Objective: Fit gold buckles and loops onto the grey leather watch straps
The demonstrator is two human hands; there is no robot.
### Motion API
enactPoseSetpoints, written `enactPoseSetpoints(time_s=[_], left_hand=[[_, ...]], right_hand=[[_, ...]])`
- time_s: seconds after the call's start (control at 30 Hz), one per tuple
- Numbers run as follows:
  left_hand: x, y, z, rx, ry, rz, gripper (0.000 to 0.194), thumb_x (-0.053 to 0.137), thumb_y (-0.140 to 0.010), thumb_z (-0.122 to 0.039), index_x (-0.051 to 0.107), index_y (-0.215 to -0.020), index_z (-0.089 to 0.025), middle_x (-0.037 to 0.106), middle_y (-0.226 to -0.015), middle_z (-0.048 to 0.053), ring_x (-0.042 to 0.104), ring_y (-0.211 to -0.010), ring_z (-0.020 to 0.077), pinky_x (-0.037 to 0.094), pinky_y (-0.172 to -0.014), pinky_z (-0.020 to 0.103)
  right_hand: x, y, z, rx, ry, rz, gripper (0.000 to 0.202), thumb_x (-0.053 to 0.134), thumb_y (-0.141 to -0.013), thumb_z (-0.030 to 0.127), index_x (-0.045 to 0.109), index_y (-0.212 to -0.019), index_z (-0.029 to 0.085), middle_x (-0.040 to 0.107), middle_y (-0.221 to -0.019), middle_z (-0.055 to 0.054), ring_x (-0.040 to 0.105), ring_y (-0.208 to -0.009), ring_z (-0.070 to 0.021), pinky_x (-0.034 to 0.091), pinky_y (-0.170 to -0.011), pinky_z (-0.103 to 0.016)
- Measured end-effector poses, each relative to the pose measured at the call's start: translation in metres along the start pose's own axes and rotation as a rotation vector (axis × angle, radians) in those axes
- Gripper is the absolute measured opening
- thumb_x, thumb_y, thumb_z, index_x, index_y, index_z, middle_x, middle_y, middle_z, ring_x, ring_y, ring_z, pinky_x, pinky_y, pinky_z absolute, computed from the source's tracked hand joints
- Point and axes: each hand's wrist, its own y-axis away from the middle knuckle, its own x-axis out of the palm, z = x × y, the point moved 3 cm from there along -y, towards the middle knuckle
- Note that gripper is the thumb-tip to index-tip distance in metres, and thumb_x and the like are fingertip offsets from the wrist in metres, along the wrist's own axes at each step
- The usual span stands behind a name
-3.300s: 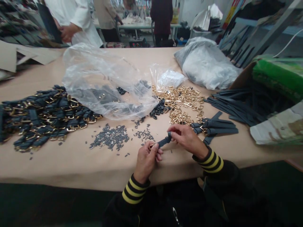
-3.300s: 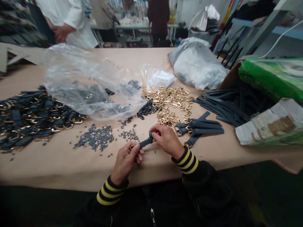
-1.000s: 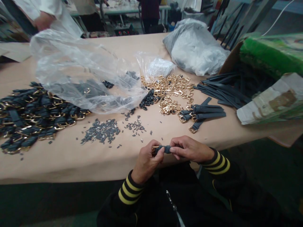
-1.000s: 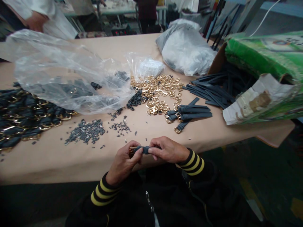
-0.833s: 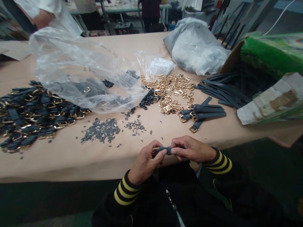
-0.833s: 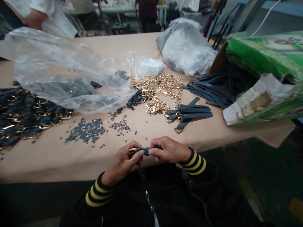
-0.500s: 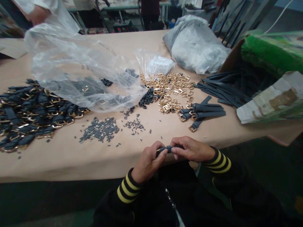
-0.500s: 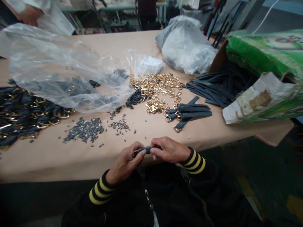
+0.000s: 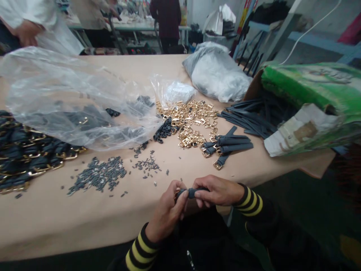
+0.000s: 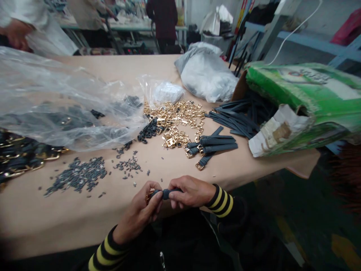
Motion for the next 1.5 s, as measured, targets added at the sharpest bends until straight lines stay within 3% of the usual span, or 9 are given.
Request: enactPoseSetpoints(time_s=[0.17,0.33,0.5,0.63,0.87,1.03,1.13,1.3,1.5], left_hand=[[0.002,-0.007,0.001,-0.022,0.019,0.078,0.024,0.040,-0.085,-0.043,0.040,-0.080,-0.019,0.042,-0.052,-0.008,0.037,-0.039,0.0050,0.033,-0.039,0.016],[0.010,-0.010,0.000,-0.026,0.032,0.045,0.025,0.037,-0.086,-0.044,0.041,-0.083,-0.020,0.042,-0.050,-0.008,0.038,-0.040,0.0064,0.034,-0.041,0.017],[0.018,-0.024,0.002,0.015,-0.006,0.107,0.025,0.034,-0.086,-0.045,0.041,-0.089,-0.021,0.048,-0.056,-0.005,0.044,-0.046,0.0082,0.034,-0.042,0.018],[0.022,-0.036,0.001,0.027,-0.008,0.141,0.025,0.034,-0.086,-0.044,0.040,-0.090,-0.020,0.050,-0.054,-0.005,0.042,-0.043,0.0079,0.032,-0.041,0.018],[0.029,-0.053,-0.007,0.060,-0.044,0.196,0.024,0.030,-0.088,-0.043,0.036,-0.091,-0.020,0.046,-0.053,-0.007,0.042,-0.043,0.0074,0.033,-0.044,0.018],[0.030,-0.057,-0.006,0.097,-0.041,0.207,0.023,0.030,-0.089,-0.040,0.037,-0.097,-0.020,0.048,-0.057,-0.005,0.044,-0.043,0.0073,0.035,-0.044,0.019],[0.026,-0.057,-0.008,0.136,-0.035,0.220,0.026,0.034,-0.088,-0.037,0.040,-0.107,-0.019,0.052,-0.063,-0.003,0.048,-0.048,0.0076,0.040,-0.049,0.020],[0.023,-0.054,-0.015,0.076,0.011,0.337,0.019,0.048,-0.083,-0.032,0.044,-0.096,-0.019,0.055,-0.068,-0.002,0.050,-0.046,0.0059,0.041,-0.044,0.018],[0.027,-0.052,-0.016,-0.023,0.173,0.378,0.022,0.052,-0.080,-0.030,0.033,-0.088,-0.022,0.053,-0.060,-0.007,0.053,-0.039,0.0066,0.038,-0.036,0.014]], right_hand=[[-0.005,-0.003,-0.012,-0.036,-0.070,-0.071,0.019,0.055,-0.078,0.030,0.053,-0.074,0.012,0.050,-0.055,0.005,0.041,-0.048,-0.0041,0.032,-0.046,-0.014],[-0.013,-0.002,-0.018,-0.037,-0.051,-0.146,0.025,0.061,-0.073,0.036,0.054,-0.070,0.011,0.043,-0.055,0.007,0.036,-0.049,-0.0039,0.030,-0.045,-0.014],[-0.019,0.004,-0.009,-0.001,0.117,-0.122,0.014,0.047,-0.081,0.024,0.052,-0.074,0.013,0.057,-0.059,0.002,0.049,-0.050,-0.0059,0.037,-0.050,-0.015],[-0.026,0.009,-0.005,-0.013,0.240,-0.176,0.007,0.045,-0.080,0.018,0.051,-0.078,0.015,0.061,-0.064,0.000,0.054,-0.056,-0.0083,0.040,-0.055,-0.016],[-0.041,0.018,-0.016,-0.039,0.265,-0.338,0.016,0.049,-0.078,0.026,0.052,-0.070,0.013,0.046,-0.058,0.003,0.042,-0.054,-0.0082,0.032,-0.051,-0.018],[-0.040,0.015,-0.021,-0.047,0.102,-0.379,0.019,0.051,-0.076,0.029,0.050,-0.065,0.013,0.041,-0.055,0.004,0.036,-0.052,-0.0073,0.030,-0.050,-0.019],[-0.041,0.013,-0.024,-0.078,0.047,-0.337,0.020,0.049,-0.079,0.029,0.051,-0.067,0.012,0.044,-0.058,0.003,0.038,-0.054,-0.0074,0.032,-0.052,-0.019],[-0.040,0.014,-0.026,-0.106,0.040,-0.190,0.025,0.051,-0.078,0.034,0.052,-0.069,0.011,0.038,-0.057,0.005,0.033,-0.053,-0.0058,0.027,-0.048,-0.017],[-0.037,0.015,-0.022,-0.118,-0.014,-0.203,0.025,0.052,-0.078,0.034,0.052,-0.068,0.011,0.038,-0.056,0.005,0.033,-0.052,-0.0057,0.027,-0.048,-0.017]])
